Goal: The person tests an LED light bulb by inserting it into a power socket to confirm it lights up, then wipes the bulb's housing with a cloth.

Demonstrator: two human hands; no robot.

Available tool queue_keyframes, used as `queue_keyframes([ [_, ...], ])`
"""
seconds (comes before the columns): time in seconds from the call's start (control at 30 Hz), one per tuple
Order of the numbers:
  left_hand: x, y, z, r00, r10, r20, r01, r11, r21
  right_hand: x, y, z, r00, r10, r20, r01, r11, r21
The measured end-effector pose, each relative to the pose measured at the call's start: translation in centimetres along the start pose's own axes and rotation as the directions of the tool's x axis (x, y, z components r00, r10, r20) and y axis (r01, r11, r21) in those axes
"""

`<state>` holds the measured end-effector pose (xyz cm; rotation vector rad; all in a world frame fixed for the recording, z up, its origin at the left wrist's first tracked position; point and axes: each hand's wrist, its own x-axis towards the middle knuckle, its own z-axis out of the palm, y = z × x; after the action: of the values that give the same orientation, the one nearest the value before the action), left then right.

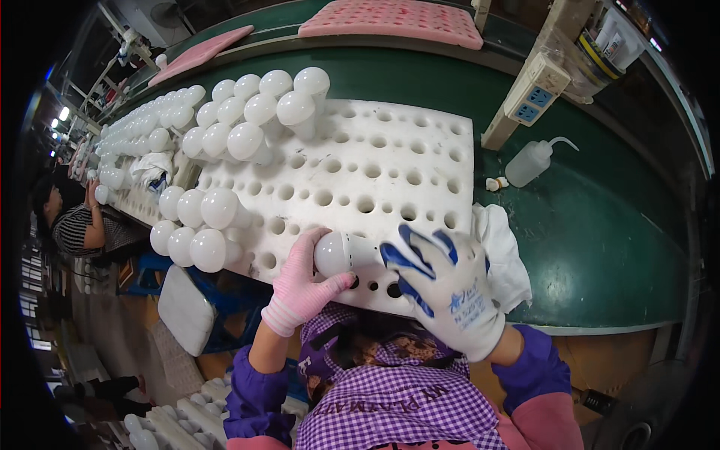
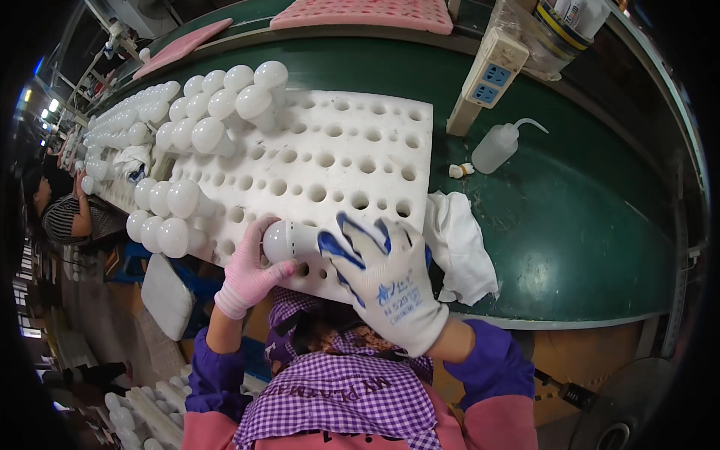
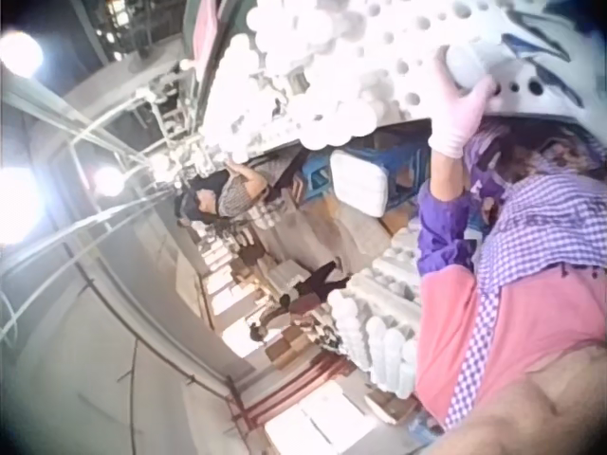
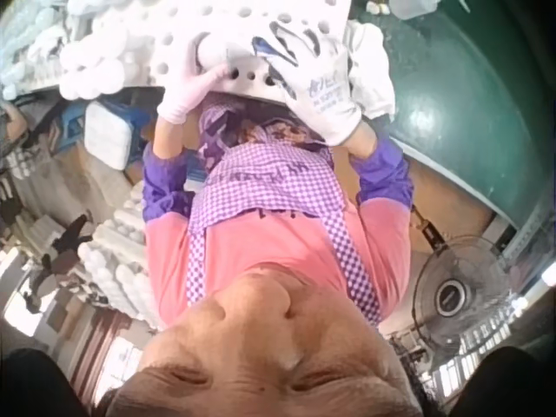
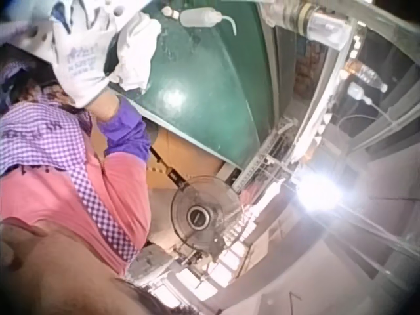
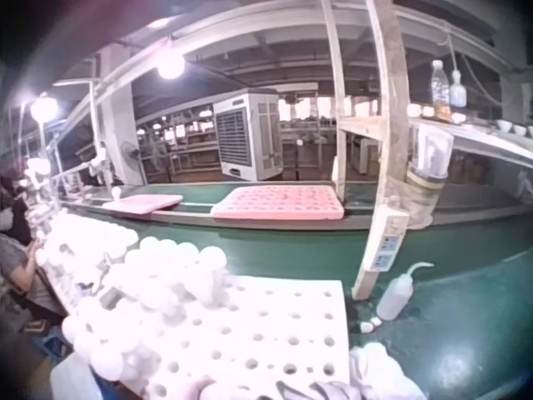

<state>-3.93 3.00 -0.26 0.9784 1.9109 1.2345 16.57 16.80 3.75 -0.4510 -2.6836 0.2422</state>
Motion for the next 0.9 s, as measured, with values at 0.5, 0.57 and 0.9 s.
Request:
queue_keyframes([
  [0.5, -0.5, -0.3, 0.4, 0.997, 0.074, -0.001, -0.073, 0.981, 0.18, 4.1, -0.3, 1.4, 0.981, -0.191, 0.043, 0.169, 0.937, 0.307],
  [0.57, 0.4, -0.8, 0.6, 0.985, 0.166, -0.05, -0.151, 0.964, 0.22, 5.0, 1.0, 1.9, 0.989, -0.13, 0.065, 0.092, 0.908, 0.408],
  [0.9, 0.2, -1.3, -2.0, 0.955, 0.291, 0.06, -0.296, 0.948, 0.119, 9.0, 2.9, 3.5, 0.945, -0.145, 0.292, -0.101, 0.722, 0.685],
])
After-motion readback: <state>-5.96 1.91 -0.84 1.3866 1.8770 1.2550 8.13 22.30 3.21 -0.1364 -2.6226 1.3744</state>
